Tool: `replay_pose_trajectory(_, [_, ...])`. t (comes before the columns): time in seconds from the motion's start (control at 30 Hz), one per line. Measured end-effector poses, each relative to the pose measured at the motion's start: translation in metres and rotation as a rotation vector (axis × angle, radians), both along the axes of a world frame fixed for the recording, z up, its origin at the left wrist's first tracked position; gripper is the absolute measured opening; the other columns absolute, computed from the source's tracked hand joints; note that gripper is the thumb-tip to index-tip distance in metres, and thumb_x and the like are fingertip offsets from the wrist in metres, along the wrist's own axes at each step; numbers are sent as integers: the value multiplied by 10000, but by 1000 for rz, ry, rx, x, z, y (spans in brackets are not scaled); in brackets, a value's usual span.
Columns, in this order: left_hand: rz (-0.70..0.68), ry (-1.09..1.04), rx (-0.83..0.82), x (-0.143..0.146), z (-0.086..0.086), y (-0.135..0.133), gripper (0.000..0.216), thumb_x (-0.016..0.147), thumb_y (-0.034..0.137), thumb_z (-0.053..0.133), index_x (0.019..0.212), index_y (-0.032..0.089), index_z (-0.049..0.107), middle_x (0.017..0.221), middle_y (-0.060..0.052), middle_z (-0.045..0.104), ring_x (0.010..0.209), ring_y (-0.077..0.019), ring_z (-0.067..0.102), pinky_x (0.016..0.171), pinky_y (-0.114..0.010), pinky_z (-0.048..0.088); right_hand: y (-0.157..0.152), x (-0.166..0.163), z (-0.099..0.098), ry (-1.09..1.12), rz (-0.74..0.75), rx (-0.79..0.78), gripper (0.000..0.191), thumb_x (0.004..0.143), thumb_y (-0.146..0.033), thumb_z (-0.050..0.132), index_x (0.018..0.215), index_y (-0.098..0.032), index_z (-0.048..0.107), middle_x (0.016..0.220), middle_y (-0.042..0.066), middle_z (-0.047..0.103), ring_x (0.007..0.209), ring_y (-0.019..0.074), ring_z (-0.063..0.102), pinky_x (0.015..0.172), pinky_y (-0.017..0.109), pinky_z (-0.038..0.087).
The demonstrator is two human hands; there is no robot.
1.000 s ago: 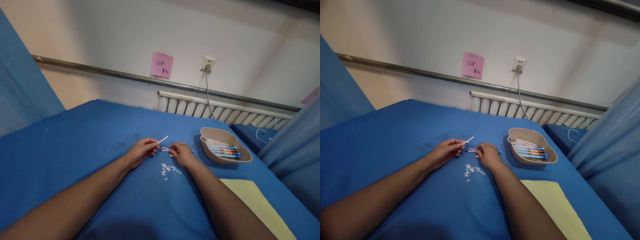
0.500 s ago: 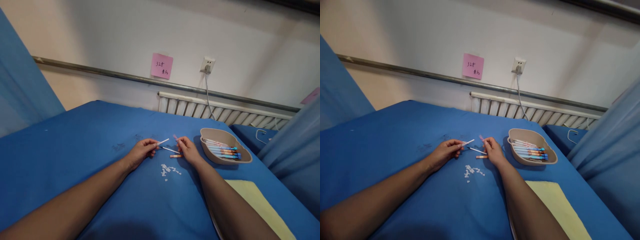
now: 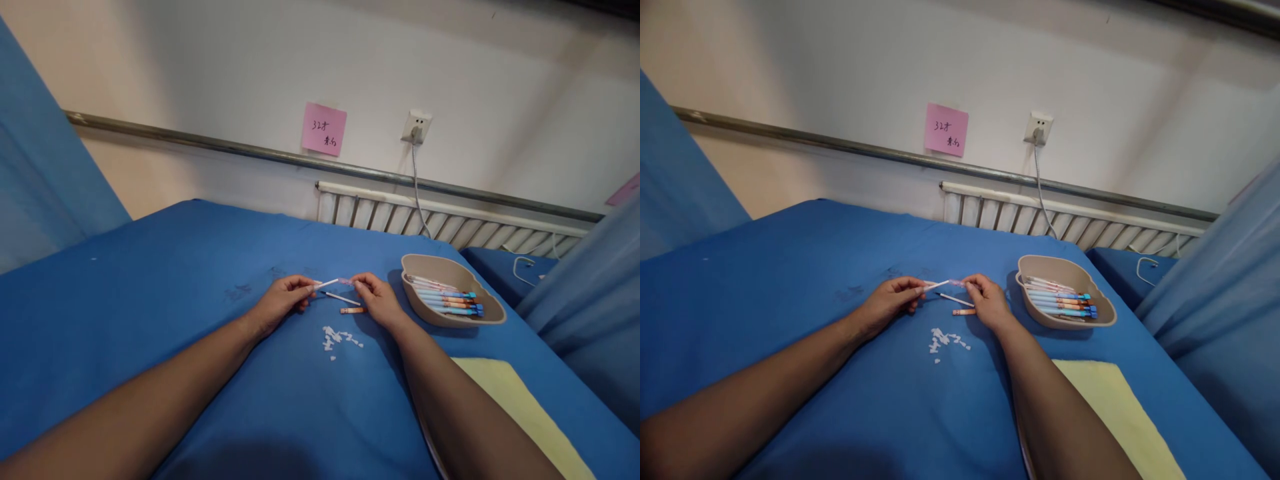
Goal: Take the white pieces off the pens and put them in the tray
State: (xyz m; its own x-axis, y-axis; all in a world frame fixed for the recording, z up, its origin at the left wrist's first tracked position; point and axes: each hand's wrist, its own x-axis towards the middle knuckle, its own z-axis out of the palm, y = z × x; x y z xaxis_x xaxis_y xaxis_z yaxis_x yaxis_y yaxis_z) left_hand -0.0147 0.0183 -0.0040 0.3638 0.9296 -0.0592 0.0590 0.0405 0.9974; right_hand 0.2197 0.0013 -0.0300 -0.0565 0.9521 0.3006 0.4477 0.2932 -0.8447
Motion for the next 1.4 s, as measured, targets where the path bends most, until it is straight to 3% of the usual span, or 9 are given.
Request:
replay_pose_trajectory(0.3, [-16,68,75,2,4,-2,300,690,339,675,909,133,668,682,0,592,534,-82,474,509,-209,390,-3,-3,2,-67,4,45,235,838,-333,469,912,-200,649,826,8,622,722,136,530,677,246,428])
replay_pose_trajectory(0.53, [-50,160,164,2,3,-4,234,693,336,662,833,151,688,1027,-66,643,540,-64,460,500,-196,370,-13,-13,10,-118,84,34,203,834,-300,489,895,-214,662,873,19,608,759,136,555,697,263,475])
replay_pose_trajectory(0.73, [-61,181,148,2,1,-4,226,710,324,651,850,152,692,669,-15,619,554,-106,505,537,-218,397,-18,-22,14,-137,71,22,188,839,-286,475,876,-211,644,870,18,614,759,136,561,679,264,494])
replay_pose_trajectory(1.0, [-114,143,100,3,6,-8,188,710,299,649,823,155,693,717,-25,648,555,-106,528,551,-232,415,-20,-22,14,-119,87,16,186,842,-296,479,877,-216,643,875,20,604,762,138,573,673,265,513])
replay_pose_trajectory(1.23, [-109,169,231,3,4,-10,187,685,296,688,819,166,695,823,-45,670,721,-144,579,658,-246,436,-16,-24,-1,-24,142,-45,188,834,-318,506,906,-219,649,881,18,619,717,131,610,671,269,535])
replay_pose_trajectory(1.4, [-67,125,87,5,7,-9,373,750,424,612,1000,149,631,749,-38,658,551,-111,551,514,-222,401,-14,-25,-3,106,114,-54,199,820,-357,517,884,-232,660,893,20,618,740,148,612,612,268,552])
